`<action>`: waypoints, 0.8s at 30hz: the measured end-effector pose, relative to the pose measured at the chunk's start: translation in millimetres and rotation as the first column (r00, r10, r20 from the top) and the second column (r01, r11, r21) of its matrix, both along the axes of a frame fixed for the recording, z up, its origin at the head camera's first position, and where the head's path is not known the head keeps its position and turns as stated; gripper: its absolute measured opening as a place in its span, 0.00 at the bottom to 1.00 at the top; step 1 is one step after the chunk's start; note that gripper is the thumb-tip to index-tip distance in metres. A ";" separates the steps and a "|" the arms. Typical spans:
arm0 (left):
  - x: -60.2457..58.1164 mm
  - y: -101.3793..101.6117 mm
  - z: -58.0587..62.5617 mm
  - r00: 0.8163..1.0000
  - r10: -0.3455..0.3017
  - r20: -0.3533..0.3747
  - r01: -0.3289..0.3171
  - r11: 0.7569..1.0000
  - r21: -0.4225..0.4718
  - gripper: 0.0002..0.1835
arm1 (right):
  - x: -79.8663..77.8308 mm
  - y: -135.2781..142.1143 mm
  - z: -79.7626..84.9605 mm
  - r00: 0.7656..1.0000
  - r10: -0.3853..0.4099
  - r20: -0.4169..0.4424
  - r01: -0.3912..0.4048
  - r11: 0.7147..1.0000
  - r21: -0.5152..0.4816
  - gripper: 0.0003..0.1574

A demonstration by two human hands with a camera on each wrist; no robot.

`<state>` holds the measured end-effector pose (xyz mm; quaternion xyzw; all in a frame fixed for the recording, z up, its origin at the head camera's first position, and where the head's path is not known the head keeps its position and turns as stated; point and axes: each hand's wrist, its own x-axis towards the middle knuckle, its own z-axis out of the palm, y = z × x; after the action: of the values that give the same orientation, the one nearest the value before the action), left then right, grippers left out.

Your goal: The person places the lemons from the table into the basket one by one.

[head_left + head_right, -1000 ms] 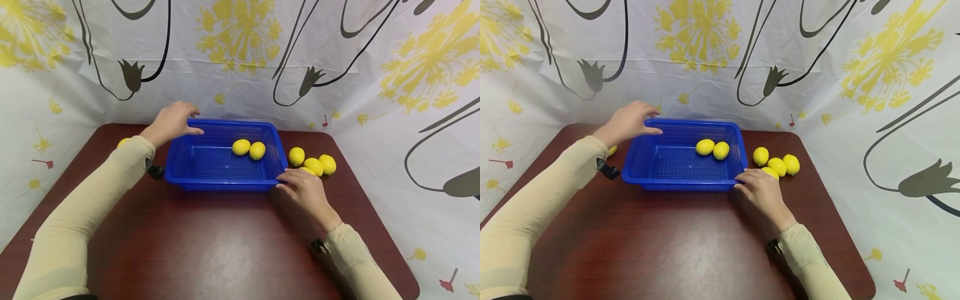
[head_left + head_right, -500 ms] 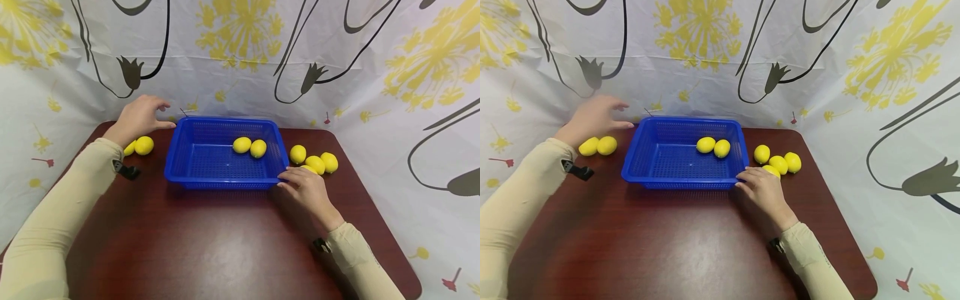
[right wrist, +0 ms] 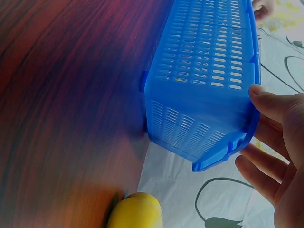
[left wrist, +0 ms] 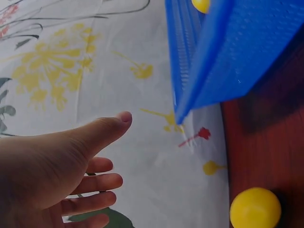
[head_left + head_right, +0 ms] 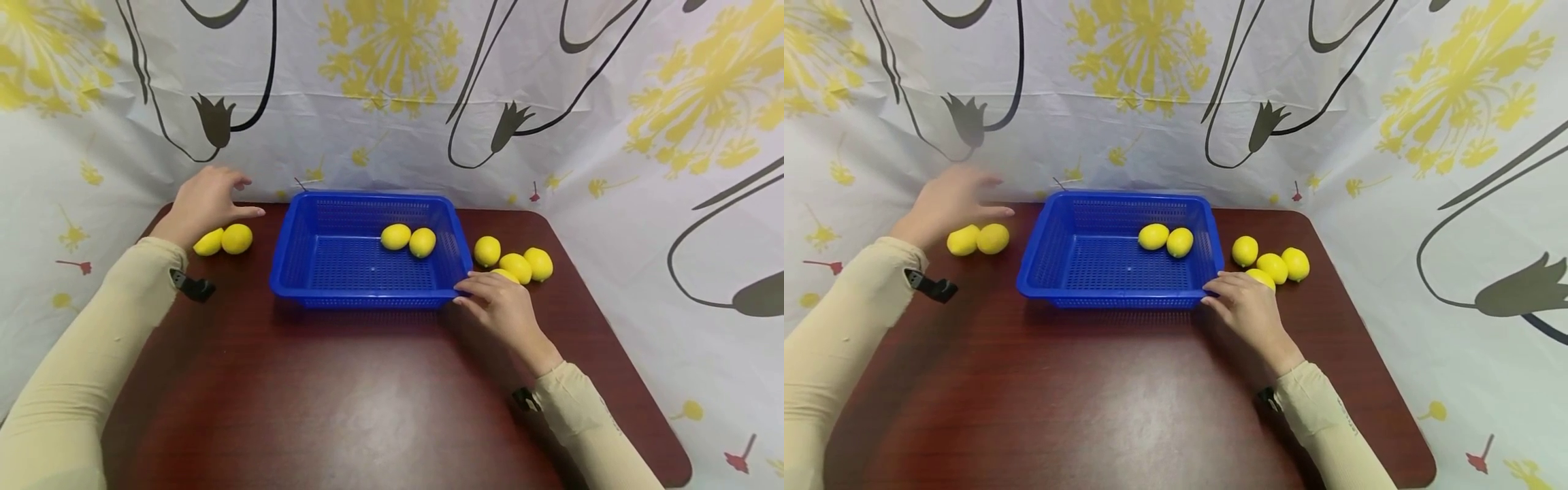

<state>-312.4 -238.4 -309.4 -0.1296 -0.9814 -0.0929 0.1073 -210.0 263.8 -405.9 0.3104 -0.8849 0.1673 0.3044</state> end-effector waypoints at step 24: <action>-27.8 -35.5 -62.9 0.993 0.103 0.062 -0.095 0.988 -0.120 0.39 | 0.7 -0.4 0.8 1.000 0.003 -0.004 -0.003 1.000 -0.008 0.18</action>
<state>-340.2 -273.9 -372.2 -0.0835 -0.9934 -0.0343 0.0706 -209.3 263.4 -405.1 0.3108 -0.8832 0.1704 0.3072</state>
